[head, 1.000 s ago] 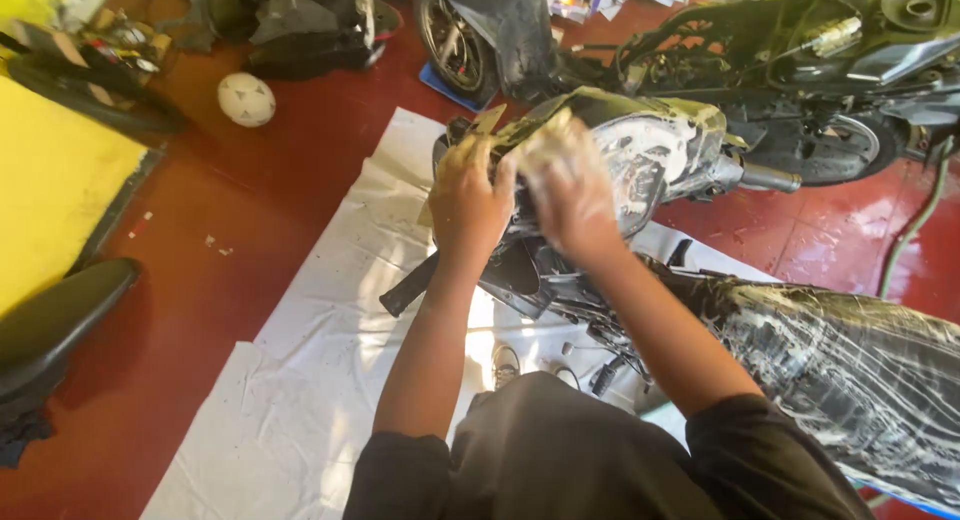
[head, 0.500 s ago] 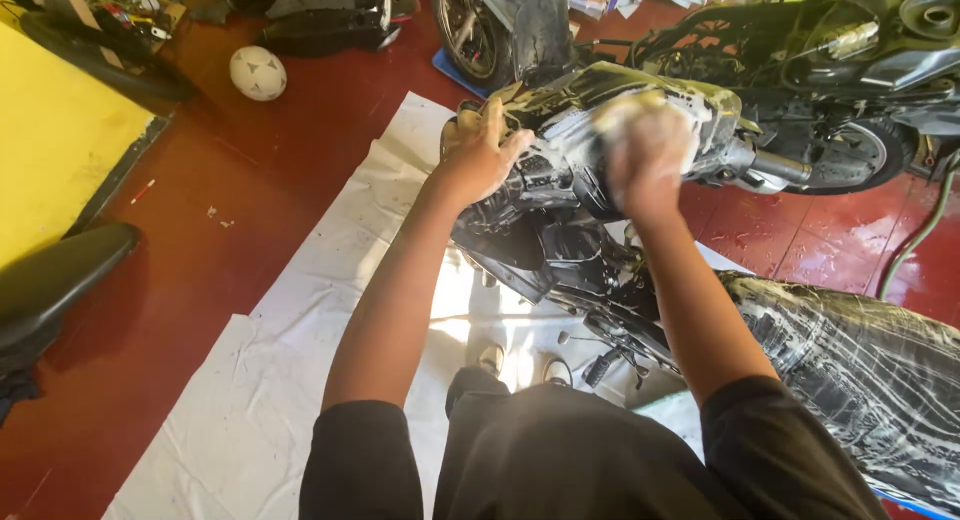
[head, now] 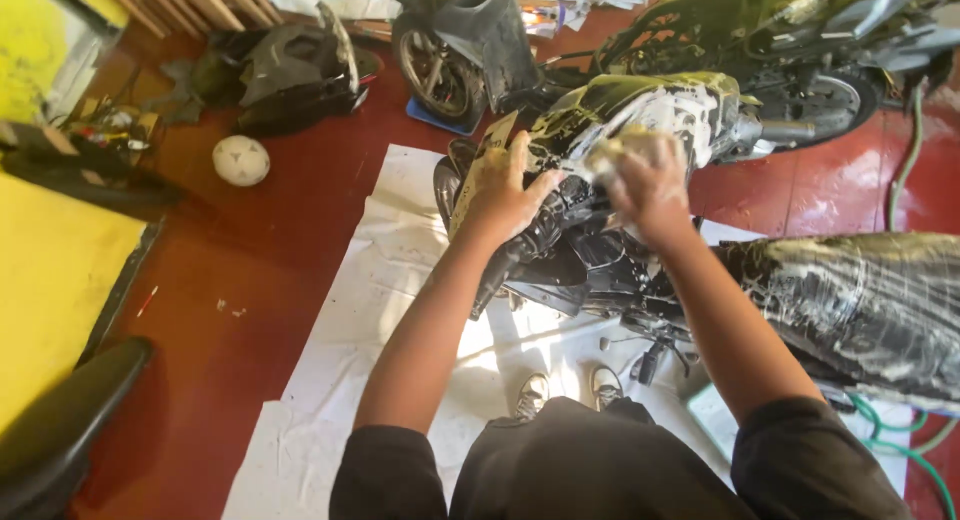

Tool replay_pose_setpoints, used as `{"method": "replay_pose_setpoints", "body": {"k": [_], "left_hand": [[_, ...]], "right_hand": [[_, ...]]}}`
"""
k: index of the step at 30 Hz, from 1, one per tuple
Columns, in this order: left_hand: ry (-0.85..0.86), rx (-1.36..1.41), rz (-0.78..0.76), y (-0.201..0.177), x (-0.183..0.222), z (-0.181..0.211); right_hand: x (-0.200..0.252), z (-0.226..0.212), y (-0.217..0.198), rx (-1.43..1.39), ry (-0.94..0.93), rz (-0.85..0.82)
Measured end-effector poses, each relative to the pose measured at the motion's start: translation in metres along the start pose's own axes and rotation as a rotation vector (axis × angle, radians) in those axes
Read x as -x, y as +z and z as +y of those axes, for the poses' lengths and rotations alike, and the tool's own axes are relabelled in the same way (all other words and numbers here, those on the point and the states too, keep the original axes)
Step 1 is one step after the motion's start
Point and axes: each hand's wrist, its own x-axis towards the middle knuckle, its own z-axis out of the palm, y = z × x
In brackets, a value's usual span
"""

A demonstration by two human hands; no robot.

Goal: The person washes a motorcycle using a sponge and soapy water. They scrub the frame, wheels, seat, and front fairing, repeatedly dipping the sponge into a basin of soapy water to continue cleaning different parts of the bike.

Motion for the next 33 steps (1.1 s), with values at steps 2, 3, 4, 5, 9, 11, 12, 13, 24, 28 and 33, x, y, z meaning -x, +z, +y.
{"method": "replay_pose_setpoints", "body": {"k": [2, 3, 4, 5, 9, 11, 12, 13, 24, 28, 33], "left_hand": [[0.004, 0.046, 0.172, 0.010, 0.003, -0.013], [0.004, 0.046, 0.153, 0.021, 0.006, -0.015], [0.019, 0.062, 0.251, 0.029, 0.004, -0.013], [0.034, 0.078, 0.350, 0.037, 0.002, -0.011], [0.047, 0.250, 0.368, 0.063, 0.045, -0.003], [0.238, 0.279, 0.651, 0.084, 0.056, 0.001], [0.241, 0.280, 0.648, 0.087, 0.064, 0.004], [0.219, 0.471, 0.628, 0.090, 0.071, 0.007], [0.388, 0.486, 1.018, 0.187, 0.062, -0.017], [0.322, 0.382, 1.021, 0.181, 0.066, -0.014], [0.252, 0.290, 1.000, 0.178, 0.063, -0.010]], "right_hand": [[0.000, -0.005, -0.011, -0.043, 0.234, -0.022], [0.013, -0.019, 0.000, -0.036, 0.249, -0.030], [0.019, -0.029, 0.012, -0.068, 0.211, 0.030], [0.025, -0.039, 0.024, -0.099, 0.172, 0.091], [0.062, -0.065, 0.009, -0.242, 0.048, 0.122], [0.062, -0.027, 0.006, -0.172, -0.045, 0.169], [0.056, -0.037, -0.004, -0.169, -0.043, 0.169], [0.050, -0.046, -0.014, -0.270, 0.072, 0.191], [0.029, -0.081, -0.085, -0.587, -0.100, 0.019], [0.036, -0.070, -0.086, -0.570, -0.047, 0.093], [0.063, -0.051, -0.070, -1.055, 0.101, -0.055]]}}
